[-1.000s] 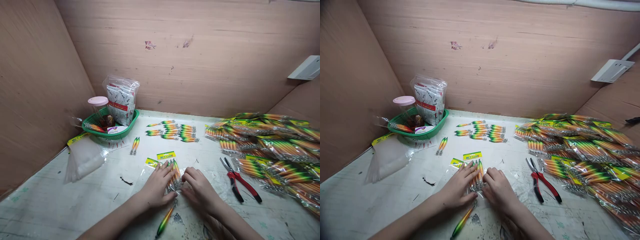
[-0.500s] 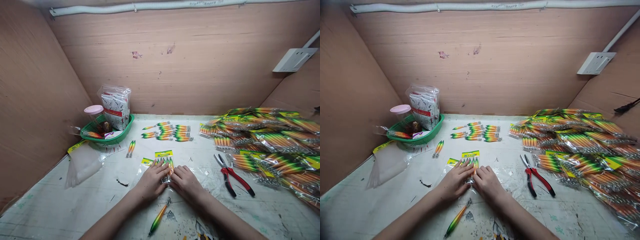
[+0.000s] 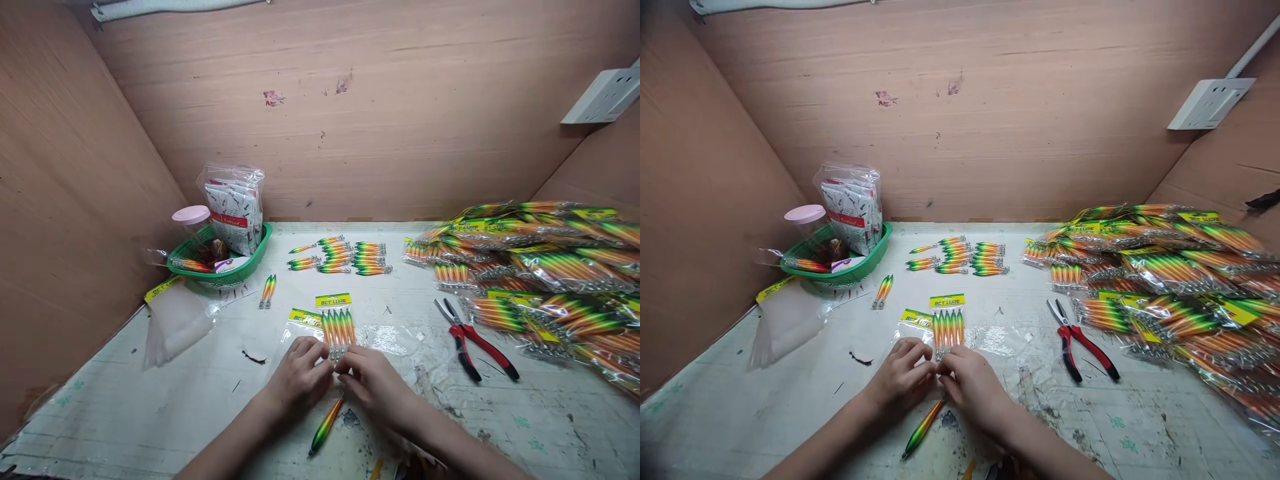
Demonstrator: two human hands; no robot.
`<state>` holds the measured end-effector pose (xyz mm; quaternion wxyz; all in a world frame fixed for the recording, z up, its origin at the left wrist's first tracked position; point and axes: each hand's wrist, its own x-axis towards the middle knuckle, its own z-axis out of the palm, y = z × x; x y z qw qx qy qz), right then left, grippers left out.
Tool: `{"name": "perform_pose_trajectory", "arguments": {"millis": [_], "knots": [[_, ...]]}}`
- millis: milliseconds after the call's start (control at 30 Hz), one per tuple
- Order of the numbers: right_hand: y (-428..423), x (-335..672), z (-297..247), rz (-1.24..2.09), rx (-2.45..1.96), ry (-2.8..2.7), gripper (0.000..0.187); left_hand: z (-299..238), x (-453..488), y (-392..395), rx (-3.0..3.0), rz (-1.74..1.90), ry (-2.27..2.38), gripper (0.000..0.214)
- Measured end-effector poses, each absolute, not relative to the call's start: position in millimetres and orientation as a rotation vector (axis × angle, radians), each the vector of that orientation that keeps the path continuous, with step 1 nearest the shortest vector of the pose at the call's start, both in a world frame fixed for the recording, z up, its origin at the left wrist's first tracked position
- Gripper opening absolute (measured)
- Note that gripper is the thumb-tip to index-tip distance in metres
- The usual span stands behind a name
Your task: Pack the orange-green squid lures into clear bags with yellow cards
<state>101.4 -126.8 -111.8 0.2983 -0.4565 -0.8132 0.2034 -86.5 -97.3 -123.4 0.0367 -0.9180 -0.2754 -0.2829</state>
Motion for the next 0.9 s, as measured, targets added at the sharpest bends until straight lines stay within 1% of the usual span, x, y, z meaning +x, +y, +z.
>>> {"name": "perform_pose_trajectory", "arguments": {"millis": [100,233,367,600,700,800,833,900], "knots": [[-123.3,92.1,-110.0,0.707,-1.288,-2.052,0.02,-123.0,-83.6,-94.0,-2.792,-0.998,-0.821,0.015],[-114.1,86.4,-102.1,0.894,-1.32,-1.964,0.015,-122.6,-88.6,-90.8,-2.798,-1.195,-0.873,0.011],[-104.8,83.8,-96.4,1.019,-1.297,-1.963,0.016,-125.6,-89.3,-91.6,-2.749,-1.368,-0.923,0.01],[-103.3,94.5,-93.7,1.164,-1.213,-1.947,0.017,-126.1,-84.7,-94.9,-2.739,-1.405,-0.929,0.017],[-104.9,123.4,-96.6,1.115,-1.293,-1.845,0.029,-126.9,-88.1,-93.2,-2.779,-1.423,-0.969,0.015],[-101.9,170.2,-101.0,0.899,-1.449,-1.702,0.044,-130.0,-91.7,-90.9,-2.822,-1.451,-1.039,0.013],[-100.5,186.7,-102.5,0.797,-1.503,-1.657,0.045,-131.0,-92.1,-90.5,-2.83,-1.448,-1.037,0.014],[-99.4,214.3,-105.2,0.586,-1.592,-1.599,0.04,-132.1,-91.8,-91.2,-2.84,-1.404,-1.022,0.013]]}}
